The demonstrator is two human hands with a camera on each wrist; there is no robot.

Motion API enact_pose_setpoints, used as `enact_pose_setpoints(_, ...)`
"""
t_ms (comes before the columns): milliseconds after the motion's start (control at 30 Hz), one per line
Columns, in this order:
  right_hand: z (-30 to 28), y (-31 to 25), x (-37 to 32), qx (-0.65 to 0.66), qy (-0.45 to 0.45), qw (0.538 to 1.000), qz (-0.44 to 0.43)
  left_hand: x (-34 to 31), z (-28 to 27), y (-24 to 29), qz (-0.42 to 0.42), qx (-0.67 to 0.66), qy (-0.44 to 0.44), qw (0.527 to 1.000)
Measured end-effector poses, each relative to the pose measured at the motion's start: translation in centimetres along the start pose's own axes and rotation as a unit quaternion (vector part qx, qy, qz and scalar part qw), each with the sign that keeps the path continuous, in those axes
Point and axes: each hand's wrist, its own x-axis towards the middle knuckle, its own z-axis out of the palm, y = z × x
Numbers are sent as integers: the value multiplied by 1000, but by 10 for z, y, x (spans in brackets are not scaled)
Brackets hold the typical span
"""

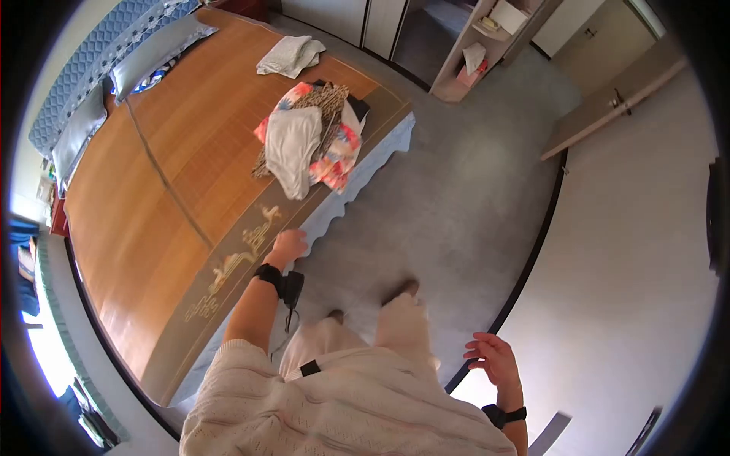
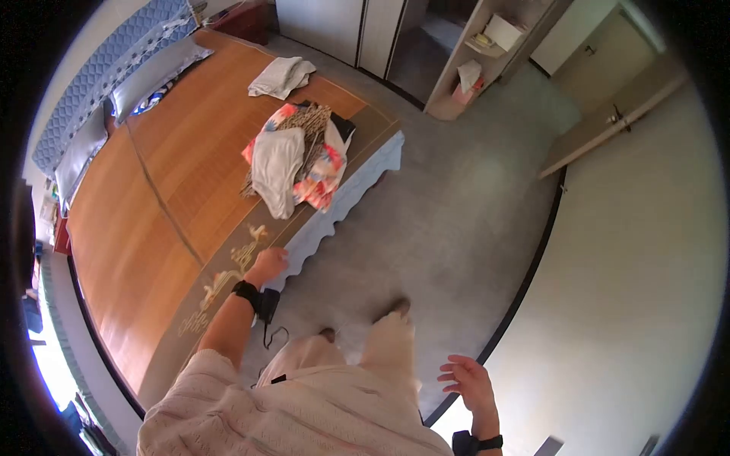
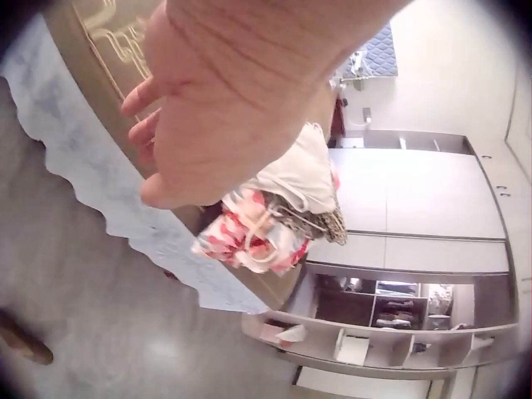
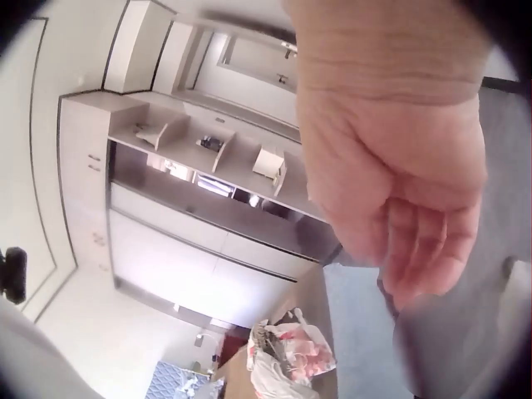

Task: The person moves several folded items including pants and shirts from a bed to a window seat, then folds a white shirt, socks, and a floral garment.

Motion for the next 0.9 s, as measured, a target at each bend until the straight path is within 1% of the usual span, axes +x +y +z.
enact_pose_setpoints(67, -23, -35, 39, -23, -8, 999, 31, 50, -3, 28, 1, -5, 52, 999)
enact_pose_setpoints(100, -34, -56, 61, -30, -8, 999, 27, 76, -4, 37, 3, -4, 83, 997)
enact_pose_setpoints(133, -45, -78, 86, -37, -10, 999, 19, 87, -15, 57, -27, -34, 104, 994)
enact_pose_setpoints(167, -56, -101, 110, -32, -34, 999, 4, 96, -27, 78, -58, -66, 128, 988)
enact_pose_setpoints(200, -65, -127, 137, -46, -48, 998, 12, 112, -28, 87, -77, -72, 133, 986)
enact_pose_setpoints(267, -72, -175, 184, -103, -56, 993, 2, 140, -31, 101, -163, -84, 280, 942)
enact_pose_setpoints(300, -68, -203, 204, -150, -72, 986, 17, 158, -37, 105, -177, -87, 282, 939)
enact_pose_setpoints(333, -66, -225, 226, -165, -80, 983, 27, 170, -39, 107, -190, -71, 336, 920)
enact_pose_setpoints(367, -63, -247, 248, -207, -109, 972, 32, 176, -40, 109, -207, -54, 389, 896)
enact_pose_setpoints(433, -38, -293, 289, -280, -159, 946, 41, 185, -55, 122, -263, -50, 380, 885)
enact_pose_setpoints(467, -23, -312, 306, -293, -169, 940, 48, 189, -63, 127, -294, -40, 370, 880)
enact_pose_setpoints(533, 9, -342, 337, -319, -233, 918, 32, 201, -70, 126, -320, -22, 360, 876)
enact_pose_setpoints(600, 36, -360, 364, -338, -258, 904, 37, 211, -76, 122, -332, -15, 371, 867)
enact_pose_setpoints(667, 63, -372, 383, -353, -275, 894, 37, 223, -79, 113, -332, -8, 374, 866)
enact_pose_setpoints(767, 101, -388, 401, -391, -290, 872, 49, 223, -81, 93, -284, -50, 394, 873)
enact_pose_setpoints(800, 112, -391, 410, -385, -316, 865, 57, 218, -85, 87, -270, -95, 407, 868)
enact_pose_setpoints(833, 121, -393, 418, -379, -341, 857, 69, 211, -90, 77, -265, -121, 397, 871)
enact_pose_setpoints(867, 130, -393, 427, -378, -346, 856, 69, 202, -95, 67, -258, -147, 387, 873)
enact_pose_setpoints(900, 139, -396, 436, -367, -351, 857, 82, 195, -92, 49, -229, -244, 422, 842)
